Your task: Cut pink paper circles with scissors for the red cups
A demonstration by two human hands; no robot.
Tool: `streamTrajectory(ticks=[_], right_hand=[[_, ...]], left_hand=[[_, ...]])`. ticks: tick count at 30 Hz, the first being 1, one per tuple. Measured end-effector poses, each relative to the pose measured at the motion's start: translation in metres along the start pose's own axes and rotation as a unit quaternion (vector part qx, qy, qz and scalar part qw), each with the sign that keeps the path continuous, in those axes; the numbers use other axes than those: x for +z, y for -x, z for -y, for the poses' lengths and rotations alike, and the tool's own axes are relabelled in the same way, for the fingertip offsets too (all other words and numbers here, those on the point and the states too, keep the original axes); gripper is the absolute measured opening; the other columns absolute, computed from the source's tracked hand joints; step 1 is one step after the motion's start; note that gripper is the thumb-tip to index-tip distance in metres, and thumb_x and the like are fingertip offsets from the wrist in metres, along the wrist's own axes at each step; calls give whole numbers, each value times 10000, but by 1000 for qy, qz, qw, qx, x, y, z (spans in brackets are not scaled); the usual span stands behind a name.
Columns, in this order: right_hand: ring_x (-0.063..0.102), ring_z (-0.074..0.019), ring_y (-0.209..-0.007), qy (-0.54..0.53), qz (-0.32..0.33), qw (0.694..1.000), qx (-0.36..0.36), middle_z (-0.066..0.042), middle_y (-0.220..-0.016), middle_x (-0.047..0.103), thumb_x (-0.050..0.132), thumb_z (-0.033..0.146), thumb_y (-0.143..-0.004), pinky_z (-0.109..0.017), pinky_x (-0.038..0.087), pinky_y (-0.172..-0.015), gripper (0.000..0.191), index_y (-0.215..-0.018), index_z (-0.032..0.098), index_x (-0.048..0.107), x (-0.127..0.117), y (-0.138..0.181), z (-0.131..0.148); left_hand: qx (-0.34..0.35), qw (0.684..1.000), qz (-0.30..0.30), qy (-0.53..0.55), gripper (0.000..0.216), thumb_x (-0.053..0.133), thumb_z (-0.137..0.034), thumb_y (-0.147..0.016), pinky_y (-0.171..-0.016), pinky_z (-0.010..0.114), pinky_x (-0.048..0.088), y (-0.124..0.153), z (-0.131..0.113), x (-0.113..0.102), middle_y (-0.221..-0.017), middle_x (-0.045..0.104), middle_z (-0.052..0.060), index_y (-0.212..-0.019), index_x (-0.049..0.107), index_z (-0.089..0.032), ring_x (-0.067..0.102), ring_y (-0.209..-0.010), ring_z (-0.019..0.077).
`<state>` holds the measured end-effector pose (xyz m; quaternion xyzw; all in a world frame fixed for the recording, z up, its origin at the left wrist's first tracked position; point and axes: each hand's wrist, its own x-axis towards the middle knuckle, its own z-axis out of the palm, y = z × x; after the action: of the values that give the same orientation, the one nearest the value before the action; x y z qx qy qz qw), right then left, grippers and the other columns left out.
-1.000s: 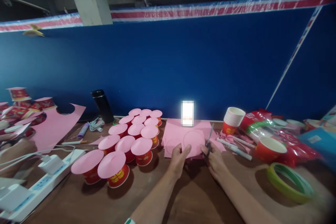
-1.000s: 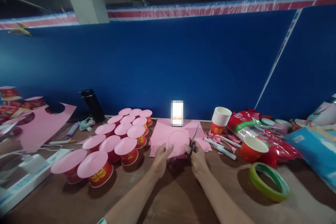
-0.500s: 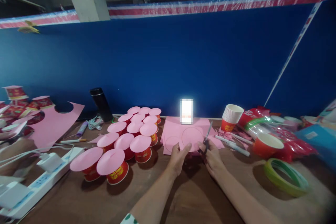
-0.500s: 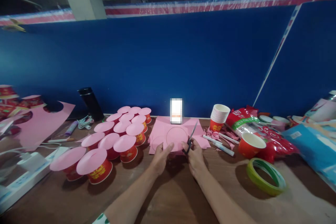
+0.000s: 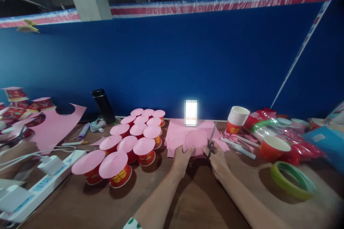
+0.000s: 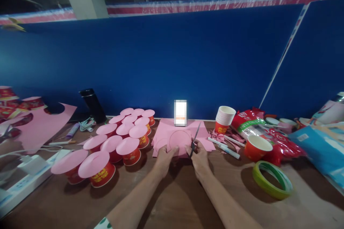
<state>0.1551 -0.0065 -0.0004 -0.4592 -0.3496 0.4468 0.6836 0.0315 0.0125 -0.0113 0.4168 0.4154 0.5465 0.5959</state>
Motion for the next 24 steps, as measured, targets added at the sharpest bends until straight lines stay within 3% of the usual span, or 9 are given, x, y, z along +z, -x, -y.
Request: streamTrajectory(ticks=[3,8,17,24], right_hand=[[556,-137,-635,4,3,1000,3,22,-697,614,806,348,-487,-250,456,-578,582,-1002,199,577,0,0,1],[533,-129,-593,52,42,998,1,33,-649,587,807,370,-486,-242,430,-550,571,-986,198,590,0,3,5],[427,-78,-484,116,143,983,22,48,-585,499,723,378,-638,-185,329,-424,430,-1008,193,606,-2,9,6],[453,-78,-508,83,193,976,56,39,-620,518,690,399,-678,-174,340,-433,422,-1038,203,594,-5,11,-4]], left_hand=[[19,1000,-12,-20,366,730,-375,-597,-593,255,467,0,0,-1,-708,656,61,-804,631,-90,590,-630,147],[-9,1000,-28,8,408,739,-368,-594,-538,266,486,-1,-8,-3,-719,659,77,-857,606,-85,598,-593,156],[-68,976,-156,136,449,788,-281,-543,-487,203,478,-6,-29,-10,-745,621,16,-888,531,-149,585,-560,102],[-65,978,-149,132,440,801,-285,-521,-511,207,495,-5,-26,-10,-714,602,1,-834,525,-147,590,-569,102]])
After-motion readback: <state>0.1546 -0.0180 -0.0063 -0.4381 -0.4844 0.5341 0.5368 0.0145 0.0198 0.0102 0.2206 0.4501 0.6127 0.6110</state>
